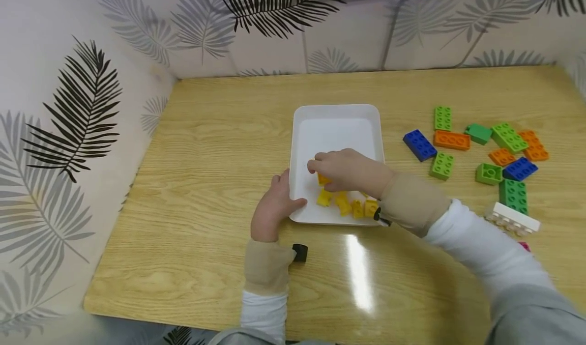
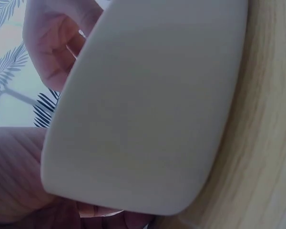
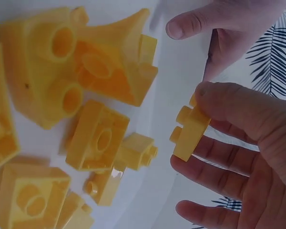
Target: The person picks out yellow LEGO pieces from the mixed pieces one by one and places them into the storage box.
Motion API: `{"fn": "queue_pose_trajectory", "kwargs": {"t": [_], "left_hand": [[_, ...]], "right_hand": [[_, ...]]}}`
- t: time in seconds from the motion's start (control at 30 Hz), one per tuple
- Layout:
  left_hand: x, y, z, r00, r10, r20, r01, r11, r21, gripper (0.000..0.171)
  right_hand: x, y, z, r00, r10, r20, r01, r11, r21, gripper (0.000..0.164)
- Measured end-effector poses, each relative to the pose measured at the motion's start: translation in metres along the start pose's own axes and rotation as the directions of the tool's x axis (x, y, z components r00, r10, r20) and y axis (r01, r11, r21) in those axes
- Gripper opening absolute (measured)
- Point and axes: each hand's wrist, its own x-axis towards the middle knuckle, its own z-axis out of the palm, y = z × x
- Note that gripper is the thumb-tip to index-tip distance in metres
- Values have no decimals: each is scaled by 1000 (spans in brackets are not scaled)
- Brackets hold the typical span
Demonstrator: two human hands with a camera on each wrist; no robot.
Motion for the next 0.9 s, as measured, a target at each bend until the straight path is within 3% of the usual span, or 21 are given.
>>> {"fn": "queue_pose_trajectory", "kwargs": {"t": [0.2, 0.53, 0.9], "left_hand": [[-1, 0, 0, 1000, -13, 6, 13, 1000, 7, 79], [-2, 1, 0, 1000, 3, 2, -3, 1000, 4, 78], [-3, 2, -1, 1000, 5, -4, -4, 1000, 12, 77]], "right_hand": [[15, -4, 3, 999, 15, 33, -15, 1000, 3, 40], [30, -4, 16, 998, 33, -49, -33, 999, -2, 41], [34, 0, 25, 998, 54, -6, -54, 999, 2, 44]]}}
